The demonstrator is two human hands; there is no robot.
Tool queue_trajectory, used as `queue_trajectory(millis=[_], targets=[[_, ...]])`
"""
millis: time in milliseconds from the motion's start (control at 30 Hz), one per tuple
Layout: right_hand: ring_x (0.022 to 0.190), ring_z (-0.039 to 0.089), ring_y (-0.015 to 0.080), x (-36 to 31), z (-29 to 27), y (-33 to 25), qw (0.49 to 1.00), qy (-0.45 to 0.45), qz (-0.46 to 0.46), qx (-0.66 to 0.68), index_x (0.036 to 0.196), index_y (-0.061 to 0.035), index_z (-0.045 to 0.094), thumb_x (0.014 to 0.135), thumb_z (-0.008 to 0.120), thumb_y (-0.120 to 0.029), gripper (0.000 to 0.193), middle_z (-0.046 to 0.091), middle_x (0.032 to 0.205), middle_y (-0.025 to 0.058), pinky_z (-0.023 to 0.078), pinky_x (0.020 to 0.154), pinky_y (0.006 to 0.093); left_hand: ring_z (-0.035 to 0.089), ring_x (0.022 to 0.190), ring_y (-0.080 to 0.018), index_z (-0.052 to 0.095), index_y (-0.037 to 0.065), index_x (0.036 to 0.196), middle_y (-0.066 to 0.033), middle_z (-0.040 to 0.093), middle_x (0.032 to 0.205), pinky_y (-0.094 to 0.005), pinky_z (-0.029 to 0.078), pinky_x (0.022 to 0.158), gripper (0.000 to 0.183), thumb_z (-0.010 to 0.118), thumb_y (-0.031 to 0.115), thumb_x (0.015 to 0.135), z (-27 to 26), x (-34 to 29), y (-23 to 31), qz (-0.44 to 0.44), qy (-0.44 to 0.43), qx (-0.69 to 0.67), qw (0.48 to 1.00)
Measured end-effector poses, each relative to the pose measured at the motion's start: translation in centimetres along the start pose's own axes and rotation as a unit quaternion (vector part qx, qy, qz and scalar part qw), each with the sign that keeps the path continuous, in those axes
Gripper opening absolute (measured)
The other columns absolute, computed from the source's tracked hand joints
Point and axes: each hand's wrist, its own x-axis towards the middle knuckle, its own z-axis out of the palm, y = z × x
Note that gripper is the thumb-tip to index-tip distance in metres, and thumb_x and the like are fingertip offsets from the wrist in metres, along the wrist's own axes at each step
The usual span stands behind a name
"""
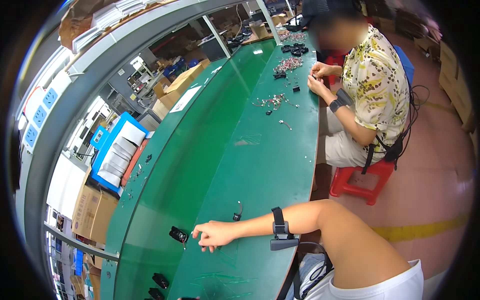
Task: The person assembles small black electronic housings on a green workbench. They pick up housings, insert small components, and place the assembled units in a line. The person also reaches into a cardboard box to retrieve additional housings.
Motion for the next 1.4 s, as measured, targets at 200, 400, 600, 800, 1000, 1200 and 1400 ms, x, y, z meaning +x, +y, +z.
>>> queue_trajectory(millis=[200, 400, 600, 800, 1000, 1200, 1400], targets=[[0.079, 0.071, 0.0156, 0.8, 4.3, -2.4, 0.993, -0.076, -0.088, 0.018, 0.113, 0.0014, 0.057, 0.097, 0.056, -0.013, 0.022, 0.073, 0.104, 0.0112, 0.058, 0.073, 0.03, 0.053, 0.102, -0.02, 0.039, 0.006, 0.139, -0.0088, 0.049, 0.12, -0.0325, 0.047, 0.084, 0.072, 0.073, 0.022, 0.078, 6.1, 2.0, 2.1, -0.155, -0.192, -0.222, 0.943], [0.068, 0.071, 0.016, -0.6, 8.1, -0.5, 0.992, -0.025, -0.102, 0.068, 0.094, 0.0013, 0.063, 0.086, 0.068, -0.01, 0.015, 0.071, 0.088, 0.009, 0.057, 0.06, 0.0281, 0.056, 0.098, -0.0252, 0.046, 0.007, 0.135, -0.0132, 0.053, 0.121, -0.031, 0.045, 0.073, 0.068, 0.072, 0.031, 0.077, 6.0, 2.3, -1.3, -0.225, -0.259, -0.341, 0.875], [0.076, 0.07, 0.0173, -1.9, 8.3, -2.3, 0.996, -0.081, -0.028, 0.025, 0.093, 0.0007, 0.063, 0.088, 0.068, -0.014, 0.016, 0.069, 0.093, 0.0098, 0.056, 0.063, 0.0312, 0.059, 0.095, -0.0252, 0.048, 0.007, 0.134, -0.0166, 0.056, 0.124, -0.0343, 0.048, 0.069, 0.057, 0.052, 0.048, 0.094, 4.6, 1.6, -3.9, -0.301, -0.202, -0.393, 0.845], [0.067, 0.066, 0.0143, -1.8, 10.1, 0.7, 0.99, -0.06, -0.115, 0.059, 0.092, -0.0002, 0.064, 0.092, 0.066, -0.015, 0.015, 0.069, 0.093, 0.0072, 0.054, 0.059, 0.0276, 0.065, 0.072, -0.0261, 0.055, 0.008, 0.122, -0.0142, 0.065, 0.094, -0.0312, 0.049, 0.053, 0.056, 0.04, 0.057, 0.1, 5.1, 1.0, -4.5, -0.335, -0.159, -0.38, 0.847], [0.056, 0.063, 0.0121, -1.8, 9.9, 0.2, 0.986, -0.07, -0.087, 0.12, 0.087, 0.0022, 0.061, 0.091, 0.065, -0.012, 0.015, 0.067, 0.087, 0.0071, 0.051, 0.048, 0.0253, 0.065, 0.075, -0.0262, 0.056, 0.009, 0.119, -0.0125, 0.065, 0.092, -0.0263, 0.048, 0.05, 0.054, 0.041, 0.057, 0.099, 5.9, 1.7, -0.9, -0.308, -0.236, -0.397, 0.832], [0.064, 0.062, 0.0129, -1.7, 9.2, 0.4, 0.985, -0.026, -0.171, 0.008, 0.084, -0.0016, 0.062, 0.09, 0.067, -0.014, 0.015, 0.064, 0.097, 0.0053, 0.051, 0.056, 0.028, 0.066, 0.081, -0.0244, 0.057, 0.008, 0.121, -0.0099, 0.066, 0.095, -0.0252, 0.046, 0.047, 0.049, 0.042, 0.05, 0.102, 5.8, 2.0, -2.4, -0.336, -0.154, -0.372, 0.852], [0.074, 0.062, 0.0134, -2.1, 9.1, -0.4, 0.981, 0.017, -0.187, -0.043, 0.082, -0.0019, 0.063, 0.089, 0.068, -0.014, 0.015, 0.062, 0.097, 0.005, 0.051, 0.063, 0.0299, 0.062, 0.087, -0.0252, 0.059, 0.0, 0.114, -0.0149, 0.064, 0.101, -0.0337, 0.049, 0.076, 0.035, 0.048, 0.031, 0.103, 5.8, 1.7, -3.7, -0.196, -0.04, -0.139, 0.97]])
